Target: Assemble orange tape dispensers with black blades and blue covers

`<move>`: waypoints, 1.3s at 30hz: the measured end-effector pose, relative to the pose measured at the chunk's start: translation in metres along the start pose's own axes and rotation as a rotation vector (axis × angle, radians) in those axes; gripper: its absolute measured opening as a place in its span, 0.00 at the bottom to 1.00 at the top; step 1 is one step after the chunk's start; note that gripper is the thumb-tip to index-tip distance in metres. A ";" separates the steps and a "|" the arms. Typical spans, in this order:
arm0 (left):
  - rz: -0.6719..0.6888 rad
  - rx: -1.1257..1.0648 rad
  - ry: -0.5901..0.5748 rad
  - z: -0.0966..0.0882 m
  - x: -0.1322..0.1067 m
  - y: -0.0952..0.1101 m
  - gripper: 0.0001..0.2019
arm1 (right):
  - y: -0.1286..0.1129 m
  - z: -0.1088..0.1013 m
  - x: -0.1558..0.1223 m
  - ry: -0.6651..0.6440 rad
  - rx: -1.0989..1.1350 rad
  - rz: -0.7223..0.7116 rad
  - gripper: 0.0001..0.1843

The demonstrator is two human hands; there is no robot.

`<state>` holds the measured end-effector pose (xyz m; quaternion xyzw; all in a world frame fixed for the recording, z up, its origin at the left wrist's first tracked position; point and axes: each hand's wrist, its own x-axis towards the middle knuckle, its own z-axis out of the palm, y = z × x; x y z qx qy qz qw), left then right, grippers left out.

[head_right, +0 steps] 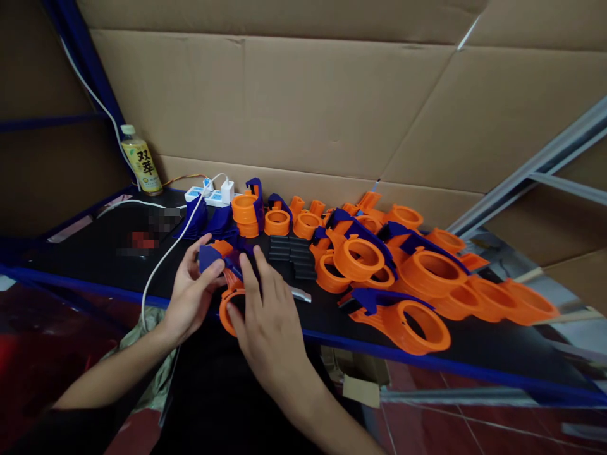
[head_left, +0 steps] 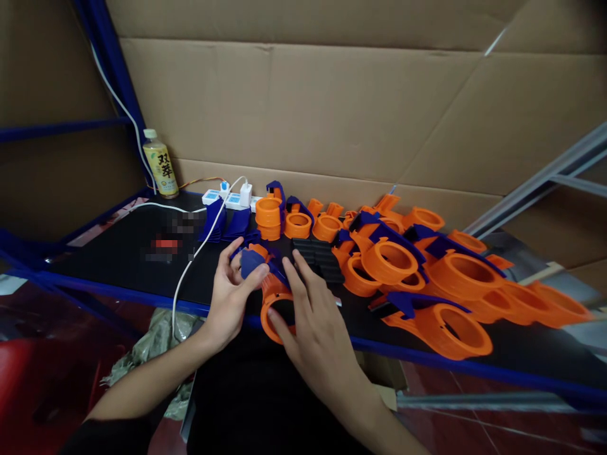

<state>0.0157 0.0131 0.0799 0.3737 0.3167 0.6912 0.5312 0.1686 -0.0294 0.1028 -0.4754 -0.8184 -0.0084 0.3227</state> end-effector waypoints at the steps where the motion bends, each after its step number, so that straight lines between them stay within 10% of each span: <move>1: -0.020 -0.024 0.020 0.001 0.000 0.001 0.32 | -0.004 -0.003 -0.002 0.013 -0.046 -0.003 0.44; 11: -0.200 -0.201 -0.028 0.001 0.008 0.003 0.24 | -0.001 -0.016 -0.003 0.012 -0.057 -0.091 0.50; 17: -0.108 -0.166 -0.199 0.000 0.013 -0.012 0.23 | 0.053 -0.030 0.082 0.245 -0.086 0.156 0.46; 25: -0.073 -0.062 -0.279 -0.008 0.017 -0.031 0.15 | 0.124 0.003 0.176 0.029 -0.116 0.350 0.53; 39: -0.064 0.035 -0.385 -0.008 0.014 -0.032 0.13 | 0.150 0.037 0.180 -0.029 -0.047 0.310 0.61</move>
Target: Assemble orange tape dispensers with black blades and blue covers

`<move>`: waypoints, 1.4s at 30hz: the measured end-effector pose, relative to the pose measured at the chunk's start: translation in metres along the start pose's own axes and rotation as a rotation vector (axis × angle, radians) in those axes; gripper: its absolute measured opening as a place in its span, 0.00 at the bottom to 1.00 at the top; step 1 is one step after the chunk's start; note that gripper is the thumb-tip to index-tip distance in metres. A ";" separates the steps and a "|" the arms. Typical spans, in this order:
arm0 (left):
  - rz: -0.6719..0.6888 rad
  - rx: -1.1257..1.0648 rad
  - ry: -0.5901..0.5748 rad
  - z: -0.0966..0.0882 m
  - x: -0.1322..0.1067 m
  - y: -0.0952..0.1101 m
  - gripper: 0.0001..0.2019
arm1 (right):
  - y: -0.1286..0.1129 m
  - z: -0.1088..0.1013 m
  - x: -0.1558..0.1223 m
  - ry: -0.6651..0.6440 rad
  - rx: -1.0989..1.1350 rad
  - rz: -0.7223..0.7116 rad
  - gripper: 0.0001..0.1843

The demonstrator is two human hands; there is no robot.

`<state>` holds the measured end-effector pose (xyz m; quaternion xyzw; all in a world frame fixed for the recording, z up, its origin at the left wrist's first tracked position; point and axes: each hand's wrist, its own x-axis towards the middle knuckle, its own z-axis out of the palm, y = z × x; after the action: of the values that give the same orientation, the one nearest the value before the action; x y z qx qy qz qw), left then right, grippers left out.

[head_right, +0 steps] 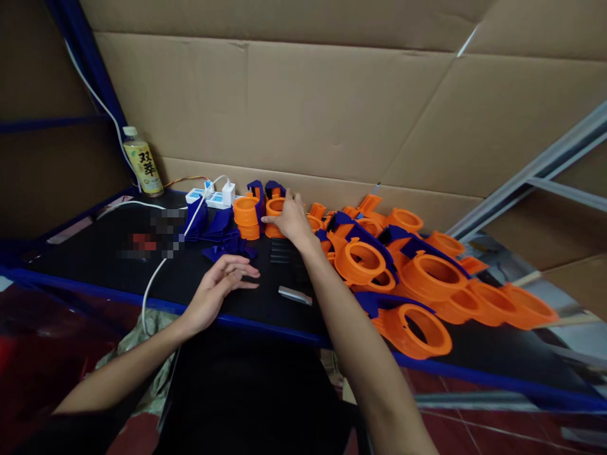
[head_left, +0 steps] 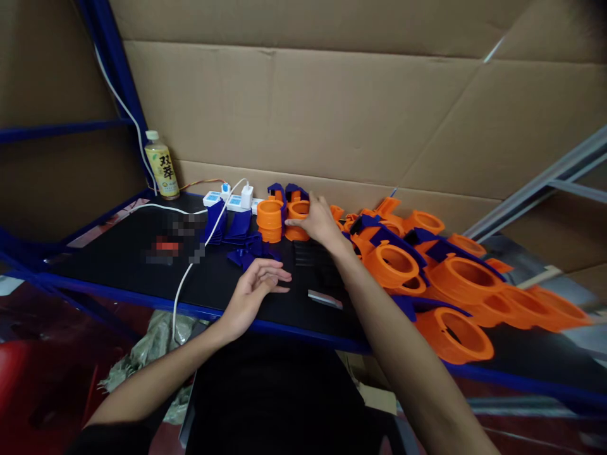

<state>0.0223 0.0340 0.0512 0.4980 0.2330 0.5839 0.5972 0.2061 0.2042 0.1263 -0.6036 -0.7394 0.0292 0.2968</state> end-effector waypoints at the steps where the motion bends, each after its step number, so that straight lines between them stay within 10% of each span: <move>1: 0.000 0.002 0.000 0.000 0.000 0.000 0.13 | 0.000 0.000 0.000 0.003 -0.002 0.003 0.62; 28: -0.029 0.037 -0.039 0.003 -0.002 0.002 0.11 | 0.009 -0.025 -0.001 -0.211 -0.115 -0.044 0.62; 36: -0.042 0.057 -0.042 0.004 -0.002 0.004 0.11 | 0.015 -0.065 0.038 -0.174 -0.222 0.018 0.32; 42: -0.040 0.069 -0.052 0.005 -0.003 0.006 0.10 | 0.025 -0.080 0.060 -0.303 -0.371 0.150 0.29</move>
<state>0.0230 0.0291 0.0570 0.5284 0.2473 0.5503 0.5973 0.2601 0.2406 0.2059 -0.6897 -0.7213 0.0049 0.0639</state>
